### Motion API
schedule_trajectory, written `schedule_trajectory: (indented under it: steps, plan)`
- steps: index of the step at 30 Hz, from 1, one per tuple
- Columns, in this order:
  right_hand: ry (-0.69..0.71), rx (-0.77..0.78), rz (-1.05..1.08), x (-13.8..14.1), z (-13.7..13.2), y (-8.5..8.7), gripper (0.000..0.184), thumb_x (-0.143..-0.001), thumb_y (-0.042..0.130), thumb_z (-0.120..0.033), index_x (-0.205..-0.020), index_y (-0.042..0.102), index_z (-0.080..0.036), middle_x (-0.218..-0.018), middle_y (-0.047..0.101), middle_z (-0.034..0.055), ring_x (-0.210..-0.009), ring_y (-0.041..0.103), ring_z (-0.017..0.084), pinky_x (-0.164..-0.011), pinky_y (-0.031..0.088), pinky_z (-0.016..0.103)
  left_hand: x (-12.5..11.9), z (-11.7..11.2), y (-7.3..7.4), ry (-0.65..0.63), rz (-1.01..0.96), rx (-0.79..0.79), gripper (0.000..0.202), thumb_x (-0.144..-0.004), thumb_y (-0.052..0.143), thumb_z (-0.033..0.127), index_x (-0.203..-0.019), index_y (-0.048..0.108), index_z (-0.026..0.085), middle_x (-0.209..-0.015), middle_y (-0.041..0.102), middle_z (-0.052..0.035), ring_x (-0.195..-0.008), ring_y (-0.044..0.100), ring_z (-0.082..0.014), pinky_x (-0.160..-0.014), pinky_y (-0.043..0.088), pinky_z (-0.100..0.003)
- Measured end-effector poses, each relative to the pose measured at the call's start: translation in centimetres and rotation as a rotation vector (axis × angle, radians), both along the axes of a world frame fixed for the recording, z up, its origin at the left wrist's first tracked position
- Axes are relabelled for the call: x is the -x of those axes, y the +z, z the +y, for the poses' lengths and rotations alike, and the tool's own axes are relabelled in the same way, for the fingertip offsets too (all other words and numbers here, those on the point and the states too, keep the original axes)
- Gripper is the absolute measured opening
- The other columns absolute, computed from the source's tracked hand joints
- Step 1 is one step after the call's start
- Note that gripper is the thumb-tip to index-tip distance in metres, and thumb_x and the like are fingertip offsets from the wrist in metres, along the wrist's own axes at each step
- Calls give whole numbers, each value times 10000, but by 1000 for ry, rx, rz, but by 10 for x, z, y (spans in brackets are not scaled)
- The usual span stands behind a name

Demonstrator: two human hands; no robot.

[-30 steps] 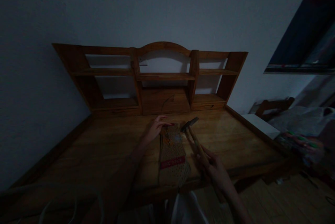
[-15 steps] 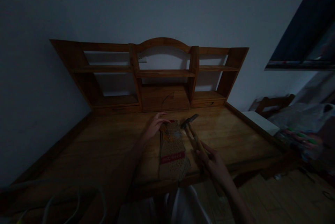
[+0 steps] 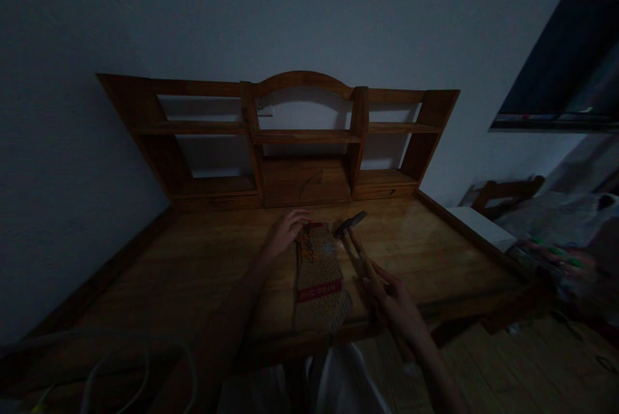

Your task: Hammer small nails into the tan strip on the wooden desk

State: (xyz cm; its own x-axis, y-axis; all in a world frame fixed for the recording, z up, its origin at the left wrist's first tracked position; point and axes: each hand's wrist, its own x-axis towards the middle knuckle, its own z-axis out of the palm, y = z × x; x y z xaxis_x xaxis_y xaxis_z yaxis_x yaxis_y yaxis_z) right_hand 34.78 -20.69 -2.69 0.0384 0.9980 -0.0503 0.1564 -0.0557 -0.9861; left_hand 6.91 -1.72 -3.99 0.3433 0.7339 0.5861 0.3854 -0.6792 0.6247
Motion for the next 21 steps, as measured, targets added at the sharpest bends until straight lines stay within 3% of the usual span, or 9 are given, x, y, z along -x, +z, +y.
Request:
schedule_trajectory:
  steps: [13, 21]
  plan:
    - [5, -7, 12, 0, 1, -6, 677, -830, 550, -499, -1400, 453, -147, -517, 434, -64, -387, 336, 68, -353, 253, 165, 0, -5, 4, 140, 104, -5, 287, -873, 479, 207, -1029, 718, 242, -1076, 712, -20, -1071, 617, -183, -1019, 441, -377]
    - [2, -11, 8, -1, 2, -5, 659, -820, 568, -502, -1378, 483, -162, -523, 453, -58, -413, 366, 80, -369, 278, 171, -5, 7, -8, 197, 25, -15, 184, -869, 552, 283, -909, 723, 225, -961, 718, -34, -919, 658, -183, -865, 510, -328]
